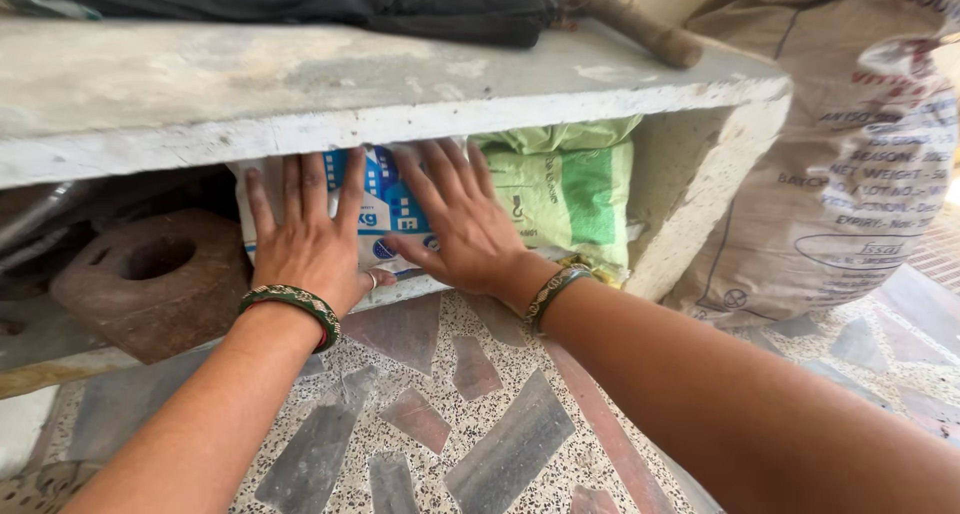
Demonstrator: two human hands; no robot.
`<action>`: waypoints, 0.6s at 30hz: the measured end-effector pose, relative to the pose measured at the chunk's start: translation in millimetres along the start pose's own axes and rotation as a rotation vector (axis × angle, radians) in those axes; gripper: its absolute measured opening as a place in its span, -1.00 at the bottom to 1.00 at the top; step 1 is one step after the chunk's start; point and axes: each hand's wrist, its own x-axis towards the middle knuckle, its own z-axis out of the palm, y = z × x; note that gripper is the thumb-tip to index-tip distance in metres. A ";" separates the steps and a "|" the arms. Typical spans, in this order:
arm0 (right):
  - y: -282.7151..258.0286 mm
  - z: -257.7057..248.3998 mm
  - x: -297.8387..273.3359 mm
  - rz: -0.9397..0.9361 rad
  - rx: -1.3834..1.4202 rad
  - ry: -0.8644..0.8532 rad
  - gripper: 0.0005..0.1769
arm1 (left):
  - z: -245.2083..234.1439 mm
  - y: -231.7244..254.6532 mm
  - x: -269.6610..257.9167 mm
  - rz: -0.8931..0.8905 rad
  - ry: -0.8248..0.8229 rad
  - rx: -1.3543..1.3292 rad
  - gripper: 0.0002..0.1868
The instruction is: The person organizes shoes, bags, and cloths on a shelf and cleans the area by hand with a cloth.
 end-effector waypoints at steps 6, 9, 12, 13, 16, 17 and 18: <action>-3.8 48.6 18.0 0.107 -0.072 0.163 -0.24 | 26.0 -8.2 7.4 0.007 0.062 0.032 0.43; 2.4 52.3 22.3 0.102 -0.110 0.158 -0.25 | 35.4 -8.4 9.4 0.047 0.139 0.007 0.36; 1.0 44.4 23.7 0.084 -0.122 0.178 -0.25 | 40.6 -3.1 -1.4 0.115 0.302 0.022 0.19; -2.0 43.0 22.8 0.081 -0.108 0.179 -0.24 | 41.4 -3.5 -6.1 0.136 0.352 0.037 0.12; -7.3 38.5 22.8 0.090 -0.097 0.170 -0.27 | 35.7 -14.8 -8.1 0.175 0.273 -0.060 0.15; -10.1 35.7 23.7 0.078 -0.057 0.175 -0.28 | 31.3 -18.6 -8.8 0.189 0.250 -0.095 0.16; -12.8 32.5 25.1 0.066 -0.018 0.181 -0.30 | 25.4 -23.8 -9.2 0.202 0.228 -0.131 0.16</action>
